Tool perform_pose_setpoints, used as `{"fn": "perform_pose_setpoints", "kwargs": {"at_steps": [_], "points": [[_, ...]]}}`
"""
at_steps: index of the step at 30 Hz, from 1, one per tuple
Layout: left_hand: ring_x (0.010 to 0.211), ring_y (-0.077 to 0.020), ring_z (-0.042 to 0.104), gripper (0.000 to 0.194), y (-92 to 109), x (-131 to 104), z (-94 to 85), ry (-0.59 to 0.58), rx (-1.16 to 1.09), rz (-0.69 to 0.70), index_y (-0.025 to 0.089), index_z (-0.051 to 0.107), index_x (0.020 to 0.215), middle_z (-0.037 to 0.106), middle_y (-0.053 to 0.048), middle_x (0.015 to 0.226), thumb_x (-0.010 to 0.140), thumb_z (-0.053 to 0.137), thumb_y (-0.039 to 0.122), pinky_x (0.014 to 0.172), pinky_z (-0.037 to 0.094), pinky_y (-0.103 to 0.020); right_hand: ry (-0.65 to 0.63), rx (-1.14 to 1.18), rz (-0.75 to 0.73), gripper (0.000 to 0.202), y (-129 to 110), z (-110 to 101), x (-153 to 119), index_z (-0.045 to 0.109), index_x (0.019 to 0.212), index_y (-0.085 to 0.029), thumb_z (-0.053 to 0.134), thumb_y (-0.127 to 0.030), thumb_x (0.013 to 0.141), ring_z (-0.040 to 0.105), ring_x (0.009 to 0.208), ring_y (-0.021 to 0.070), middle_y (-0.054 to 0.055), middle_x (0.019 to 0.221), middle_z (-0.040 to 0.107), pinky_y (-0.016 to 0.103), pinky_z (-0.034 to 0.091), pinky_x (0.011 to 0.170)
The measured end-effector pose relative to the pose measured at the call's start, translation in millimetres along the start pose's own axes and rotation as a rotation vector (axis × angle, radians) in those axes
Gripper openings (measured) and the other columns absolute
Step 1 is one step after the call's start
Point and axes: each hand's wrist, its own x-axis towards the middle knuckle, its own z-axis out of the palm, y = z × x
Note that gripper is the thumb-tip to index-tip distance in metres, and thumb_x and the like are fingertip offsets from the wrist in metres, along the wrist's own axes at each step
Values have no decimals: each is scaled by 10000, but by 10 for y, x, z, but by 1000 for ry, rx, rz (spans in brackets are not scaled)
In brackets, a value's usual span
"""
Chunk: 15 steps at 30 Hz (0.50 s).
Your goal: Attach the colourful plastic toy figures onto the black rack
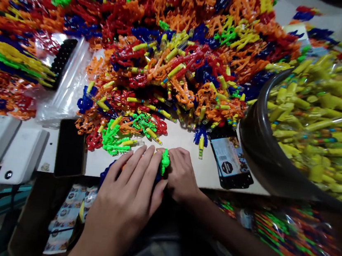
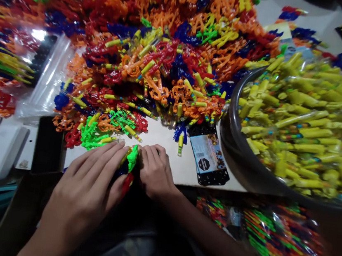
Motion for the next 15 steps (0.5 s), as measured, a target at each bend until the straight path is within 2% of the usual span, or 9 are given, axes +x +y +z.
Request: {"fn": "perform_pose_setpoints", "kwargs": {"at_steps": [4, 7, 12, 15], "points": [[1308, -312, 676, 375, 11, -2, 1, 10, 22, 13, 22, 610, 1413, 721, -168, 1428, 1113, 474, 202, 1125, 440, -464, -57, 33, 105, 374, -83, -2, -34, 662, 1226, -107, 445, -81, 922, 558, 886, 289, 130, 962, 671, 474, 475, 882], [1317, -290, 665, 373, 10, -3, 2, 34, -1, 3, 43, 604, 1422, 723, -148, 1427, 1109, 448, 174, 1133, 426, -445, -87, 90, 172, 469, -99, 19, -73, 670, 1215, -99, 474, -11, 799, 581, 965, 315, 160, 1025, 690, 502, 514, 909], [1335, -234, 640, 374, -2, -11, 4, 42, -46, -41, 107, 588, 1433, 730, -93, 1421, 1109, 413, 175, 1139, 401, -389, -43, 247, 247, 653, -67, 28, -73, 630, 1294, -126, 460, 55, 690, 627, 1066, 308, 163, 1157, 721, 510, 557, 981], [1327, -240, 643, 372, 3, -27, 13, 55, -24, -50, 103, 594, 1420, 742, -99, 1399, 1111, 399, 174, 1128, 403, -395, -19, 310, 274, 688, -37, 11, -65, 633, 1271, -181, 445, 60, 654, 648, 1053, 291, 115, 1102, 732, 490, 584, 960]]}}
